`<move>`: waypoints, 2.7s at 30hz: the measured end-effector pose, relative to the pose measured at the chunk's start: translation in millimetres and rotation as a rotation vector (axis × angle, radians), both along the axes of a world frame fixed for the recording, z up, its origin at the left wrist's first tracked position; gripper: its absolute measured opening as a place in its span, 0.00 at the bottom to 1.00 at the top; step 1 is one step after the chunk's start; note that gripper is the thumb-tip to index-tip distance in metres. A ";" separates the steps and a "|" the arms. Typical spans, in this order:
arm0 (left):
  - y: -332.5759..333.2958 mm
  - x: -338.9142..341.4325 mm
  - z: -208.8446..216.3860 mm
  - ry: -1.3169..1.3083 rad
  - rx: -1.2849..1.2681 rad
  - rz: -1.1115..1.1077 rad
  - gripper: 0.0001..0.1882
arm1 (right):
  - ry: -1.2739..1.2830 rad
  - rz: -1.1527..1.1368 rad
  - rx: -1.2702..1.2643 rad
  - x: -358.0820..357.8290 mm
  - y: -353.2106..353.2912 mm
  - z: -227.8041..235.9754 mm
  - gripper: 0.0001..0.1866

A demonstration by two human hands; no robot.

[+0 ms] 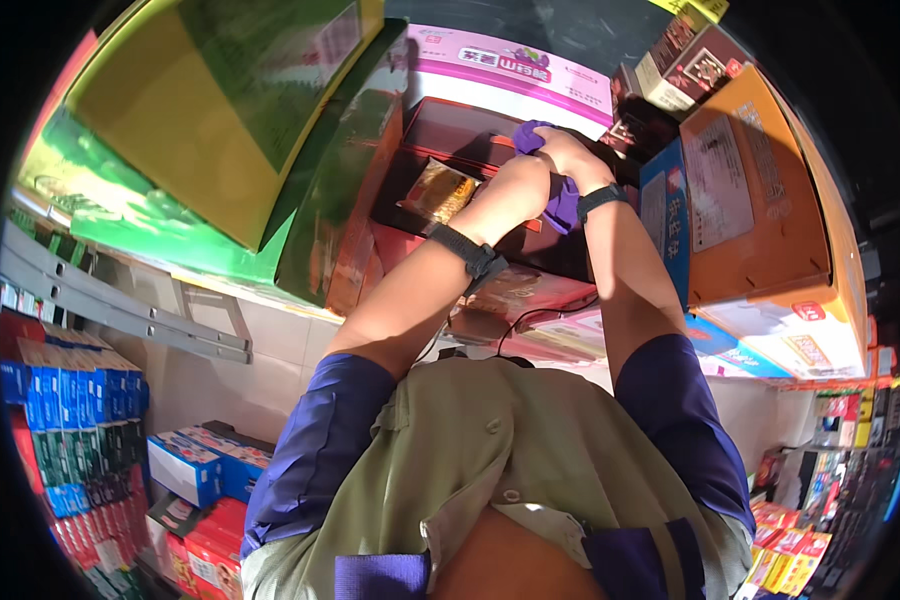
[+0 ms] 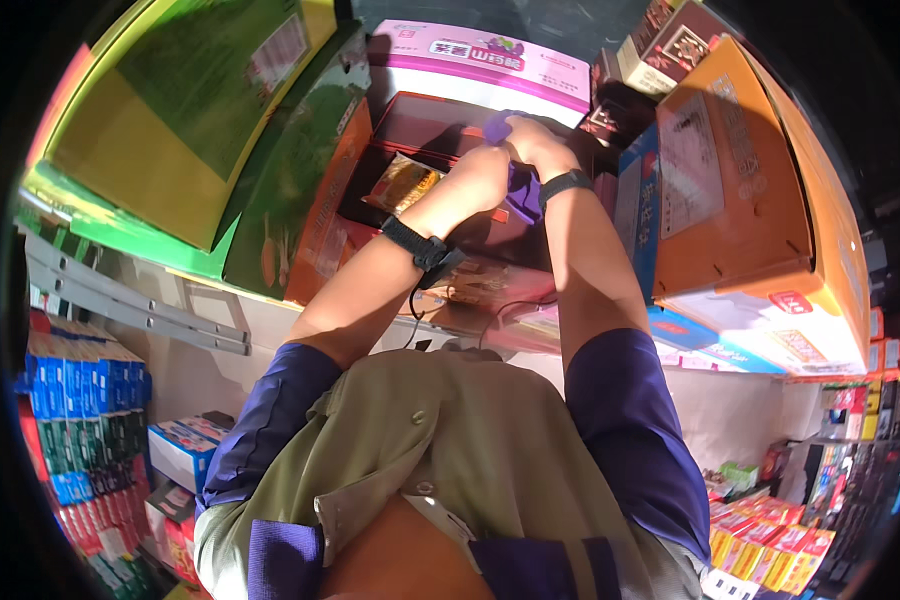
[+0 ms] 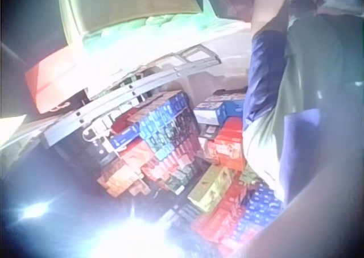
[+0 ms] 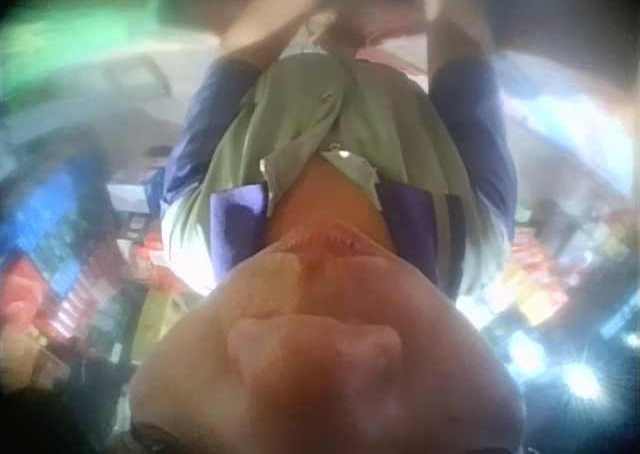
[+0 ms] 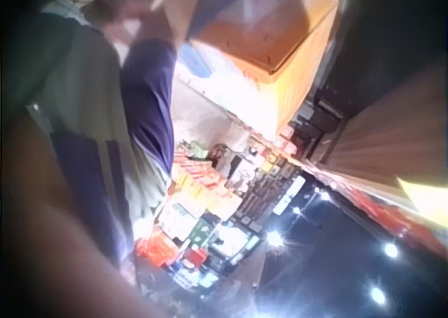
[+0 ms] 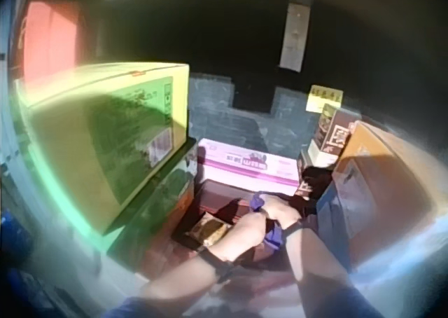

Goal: Using a purple cloth to wipe down various product boxes on store shelves.

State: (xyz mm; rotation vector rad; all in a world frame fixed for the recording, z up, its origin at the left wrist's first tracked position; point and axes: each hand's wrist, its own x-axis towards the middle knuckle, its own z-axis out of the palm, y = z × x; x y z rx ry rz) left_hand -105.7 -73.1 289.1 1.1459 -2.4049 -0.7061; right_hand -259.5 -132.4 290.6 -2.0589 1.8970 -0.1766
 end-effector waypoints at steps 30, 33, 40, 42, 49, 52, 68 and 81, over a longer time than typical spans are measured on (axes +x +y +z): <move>-22.5 66.2 -3.8 0.104 -0.331 0.520 0.06 | 0.128 0.460 -0.190 93.5 -86.5 -12.7 0.22; -24.9 64.8 1.6 -0.033 -0.393 0.405 0.07 | 0.305 0.539 -0.058 74.9 -82.4 -16.4 0.15; -45.2 45.1 -20.7 0.245 -0.435 0.073 0.10 | 0.023 0.334 -0.073 39.8 -16.8 8.0 0.12; -36.7 18.7 -14.4 0.218 -0.366 0.005 0.10 | 0.103 0.301 -0.129 3.5 -14.5 -9.5 0.12; -5.9 -21.7 -28.9 0.041 -0.274 -0.065 0.16 | 0.122 -0.200 0.087 -22.9 53.2 16.7 0.13; 3.9 -25.1 -12.1 -0.120 -0.288 -0.010 0.13 | 0.232 -0.212 0.024 -14.5 60.7 5.4 0.16; 22.6 23.1 9.0 0.310 -0.135 -0.193 0.09 | -0.422 -0.300 -0.842 51.7 206.3 24.9 0.25; 141.1 -63.5 147.4 1.121 -0.501 -0.365 0.14 | 0.208 -0.436 -1.613 2.0 347.1 124.0 0.27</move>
